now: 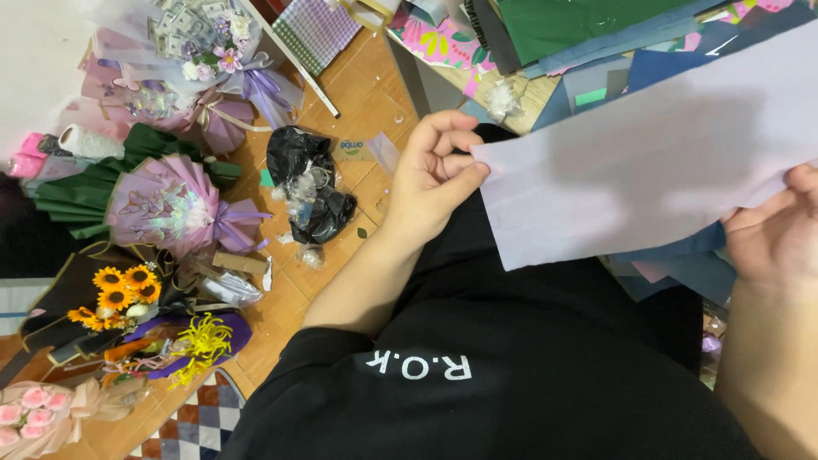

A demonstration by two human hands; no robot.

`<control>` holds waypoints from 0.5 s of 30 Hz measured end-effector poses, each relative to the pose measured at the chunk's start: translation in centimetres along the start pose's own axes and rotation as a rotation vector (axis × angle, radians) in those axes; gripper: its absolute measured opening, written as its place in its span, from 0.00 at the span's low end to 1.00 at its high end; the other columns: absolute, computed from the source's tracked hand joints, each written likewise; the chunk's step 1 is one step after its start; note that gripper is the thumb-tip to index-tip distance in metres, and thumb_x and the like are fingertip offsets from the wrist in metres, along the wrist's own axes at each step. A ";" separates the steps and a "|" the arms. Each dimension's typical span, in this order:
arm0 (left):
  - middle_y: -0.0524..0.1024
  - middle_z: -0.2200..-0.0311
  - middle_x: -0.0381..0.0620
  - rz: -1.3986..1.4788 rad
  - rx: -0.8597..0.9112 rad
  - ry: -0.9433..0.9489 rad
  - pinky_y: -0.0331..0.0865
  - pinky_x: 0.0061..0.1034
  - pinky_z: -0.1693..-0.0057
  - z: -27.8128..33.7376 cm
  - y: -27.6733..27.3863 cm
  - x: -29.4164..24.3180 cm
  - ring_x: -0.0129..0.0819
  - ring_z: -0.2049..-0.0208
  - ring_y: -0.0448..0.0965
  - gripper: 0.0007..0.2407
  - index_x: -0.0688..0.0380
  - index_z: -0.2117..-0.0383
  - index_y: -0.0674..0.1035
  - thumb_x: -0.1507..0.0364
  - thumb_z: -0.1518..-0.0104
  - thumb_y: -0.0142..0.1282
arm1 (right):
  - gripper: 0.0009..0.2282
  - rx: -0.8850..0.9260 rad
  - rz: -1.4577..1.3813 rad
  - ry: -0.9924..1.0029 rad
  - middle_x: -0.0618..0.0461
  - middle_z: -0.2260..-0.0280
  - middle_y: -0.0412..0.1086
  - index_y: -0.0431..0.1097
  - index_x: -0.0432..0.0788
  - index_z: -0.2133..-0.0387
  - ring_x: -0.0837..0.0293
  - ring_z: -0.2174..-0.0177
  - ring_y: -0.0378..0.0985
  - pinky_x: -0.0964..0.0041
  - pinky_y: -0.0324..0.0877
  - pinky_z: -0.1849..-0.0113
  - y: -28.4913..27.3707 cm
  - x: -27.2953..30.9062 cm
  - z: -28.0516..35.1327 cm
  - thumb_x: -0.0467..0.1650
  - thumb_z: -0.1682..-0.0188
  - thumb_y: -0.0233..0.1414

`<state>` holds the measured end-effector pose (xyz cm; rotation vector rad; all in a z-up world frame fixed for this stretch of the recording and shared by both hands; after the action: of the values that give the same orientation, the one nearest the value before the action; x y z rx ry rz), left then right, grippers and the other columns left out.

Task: Sorting through a pile of various decorative wrapping papers and plastic sheets to prepare for flower arrangement.

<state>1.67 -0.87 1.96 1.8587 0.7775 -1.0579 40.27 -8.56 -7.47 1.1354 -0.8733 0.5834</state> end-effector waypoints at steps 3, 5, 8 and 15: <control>0.75 0.60 0.40 -0.076 -0.012 0.012 0.76 0.16 0.51 0.0 0.6 -0.7 0.22 0.64 0.82 0.11 0.57 0.50 0.72 0.81 0.37 0.56 | 0.26 -0.059 0.066 0.033 0.67 0.47 0.77 0.70 0.58 0.38 0.65 0.52 0.81 0.75 0.68 0.75 0.8 0.1 0.3 0.41 0.54 0.55; 0.76 0.62 0.40 -0.101 -0.018 0.022 0.75 0.14 0.53 0.0 1.0 -1.1 0.20 0.65 0.80 0.09 0.57 0.52 0.74 0.79 0.36 0.56 | 0.27 -0.070 0.051 0.028 0.65 0.40 0.74 0.68 0.57 0.37 0.63 0.42 0.77 0.67 0.71 0.55 0.8 0.3 0.5 0.40 0.54 0.53; 0.76 0.65 0.38 -0.127 -0.044 0.048 0.73 0.12 0.56 0.0 1.2 -1.4 0.18 0.66 0.77 0.05 0.57 0.56 0.75 0.78 0.35 0.54 | 0.27 -0.063 0.060 -0.007 0.63 0.33 0.69 0.66 0.56 0.36 0.61 0.31 0.72 0.57 0.72 0.31 1.2 0.6 0.7 0.39 0.53 0.52; 0.74 0.68 0.37 -0.111 -0.156 0.037 0.70 0.12 0.57 -0.4 -0.1 -0.5 0.18 0.67 0.74 0.05 0.55 0.61 0.76 0.80 0.38 0.54 | 0.26 -0.091 0.075 -0.092 0.63 0.36 0.71 0.66 0.53 0.37 0.62 0.32 0.73 0.58 0.73 0.28 1.9 0.9 0.7 0.36 0.53 0.50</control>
<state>1.49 -0.55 2.51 1.7235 0.9665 -1.0035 39.05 -8.57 -5.62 1.0571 -1.0155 0.5506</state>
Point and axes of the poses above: each hand's wrist, its own z-axis away from the middle knuckle, its own y-axis out of the palm, x = y × z, the point moved 6 cm from there along -z, towards the middle knuckle
